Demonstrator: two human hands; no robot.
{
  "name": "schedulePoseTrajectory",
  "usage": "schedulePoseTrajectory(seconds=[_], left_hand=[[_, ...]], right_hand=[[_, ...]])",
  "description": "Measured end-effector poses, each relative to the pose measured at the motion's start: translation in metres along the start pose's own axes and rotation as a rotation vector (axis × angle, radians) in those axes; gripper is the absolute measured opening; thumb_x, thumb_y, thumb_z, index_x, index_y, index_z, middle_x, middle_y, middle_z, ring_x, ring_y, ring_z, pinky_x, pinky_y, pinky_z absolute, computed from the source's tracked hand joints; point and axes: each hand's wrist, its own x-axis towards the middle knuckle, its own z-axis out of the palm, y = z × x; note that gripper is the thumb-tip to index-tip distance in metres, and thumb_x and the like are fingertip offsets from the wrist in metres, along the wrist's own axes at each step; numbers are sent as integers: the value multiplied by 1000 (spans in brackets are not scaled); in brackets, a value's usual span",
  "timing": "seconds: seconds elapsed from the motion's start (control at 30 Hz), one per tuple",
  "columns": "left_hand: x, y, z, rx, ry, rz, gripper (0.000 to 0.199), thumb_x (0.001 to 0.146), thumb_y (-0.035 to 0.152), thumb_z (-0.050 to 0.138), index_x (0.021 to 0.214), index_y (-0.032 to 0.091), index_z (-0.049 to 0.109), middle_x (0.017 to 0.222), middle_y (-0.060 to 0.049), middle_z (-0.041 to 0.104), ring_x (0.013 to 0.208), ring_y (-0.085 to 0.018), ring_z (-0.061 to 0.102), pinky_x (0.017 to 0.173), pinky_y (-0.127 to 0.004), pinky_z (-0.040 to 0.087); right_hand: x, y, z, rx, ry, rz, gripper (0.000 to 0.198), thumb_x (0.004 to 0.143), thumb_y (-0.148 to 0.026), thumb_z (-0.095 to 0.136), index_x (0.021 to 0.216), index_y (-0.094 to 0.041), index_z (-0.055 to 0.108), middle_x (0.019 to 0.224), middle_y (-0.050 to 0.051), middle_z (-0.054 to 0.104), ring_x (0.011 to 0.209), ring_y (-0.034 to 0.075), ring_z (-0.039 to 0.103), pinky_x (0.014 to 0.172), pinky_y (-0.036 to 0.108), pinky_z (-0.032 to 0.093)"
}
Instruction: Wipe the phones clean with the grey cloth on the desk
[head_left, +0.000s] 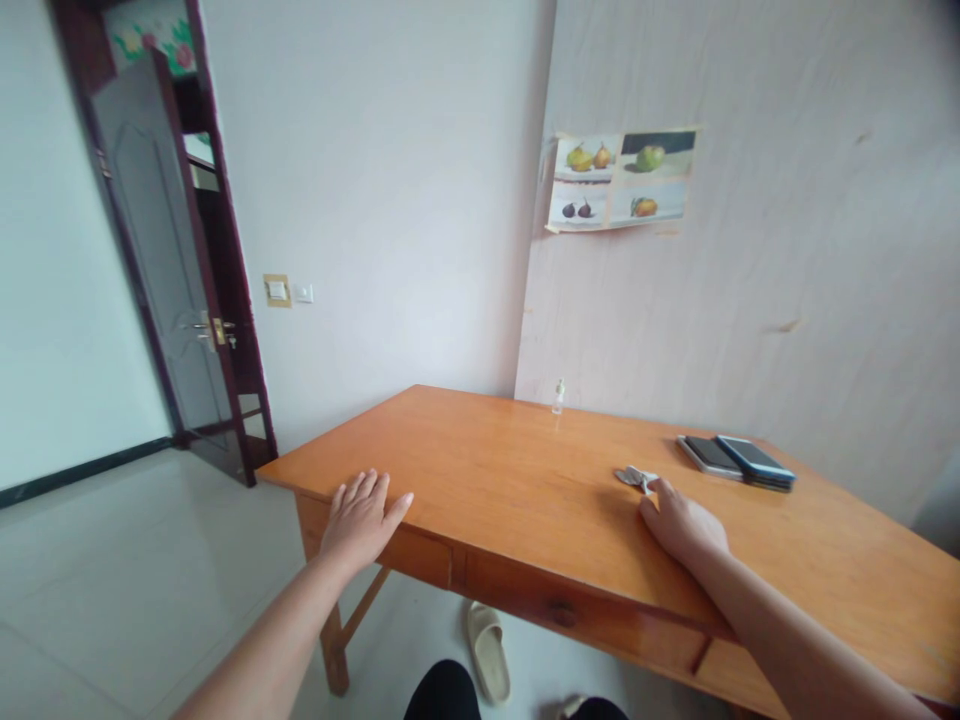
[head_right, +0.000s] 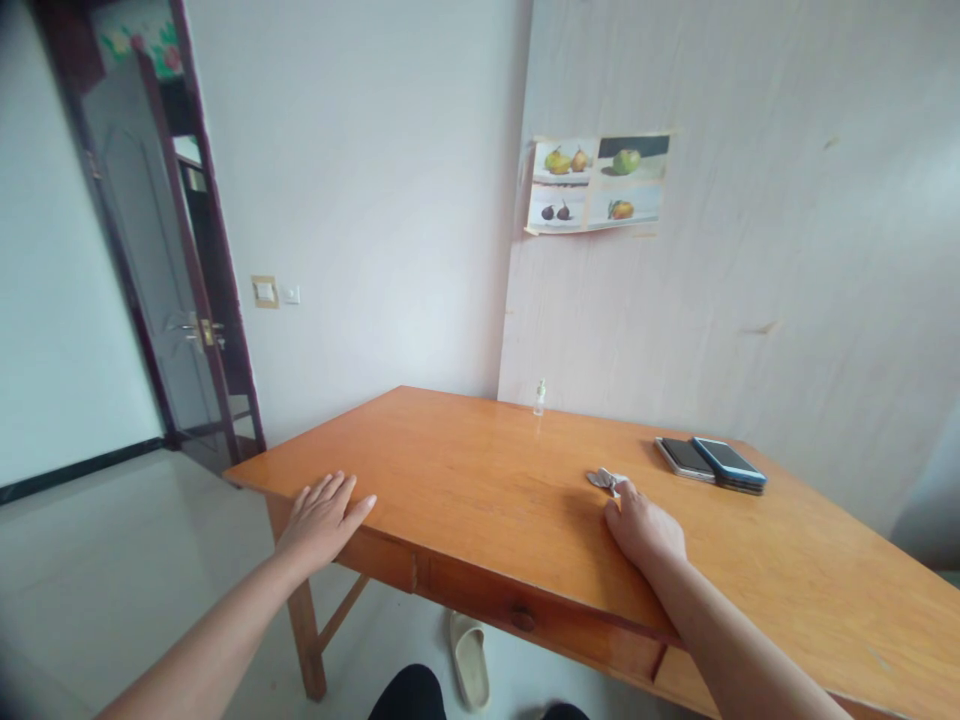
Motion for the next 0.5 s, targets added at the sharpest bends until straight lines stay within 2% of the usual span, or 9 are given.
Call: schedulePoseTrajectory(seconds=[0.37,0.5], left_hand=[[-2,-7,6,-4,99,28,75,94,63,23,143,11,47,152,-15,43,145,-30,32,119,-52,19],[-3,-13,13,-42,164,52,72,93,61,22,139,12,50,149,-14,47,143,-30,34,119,-52,19]], right_hand=[[-6,-7,-7,-6,7,11,42,95,-42,31,128,-23,49,110,11,71,95,31,68,72,38,46],[-6,-9,-9,-19,-14,21,42,94,-40,34,131,-23,47,115,11,69,96,30,68,71,37,46]])
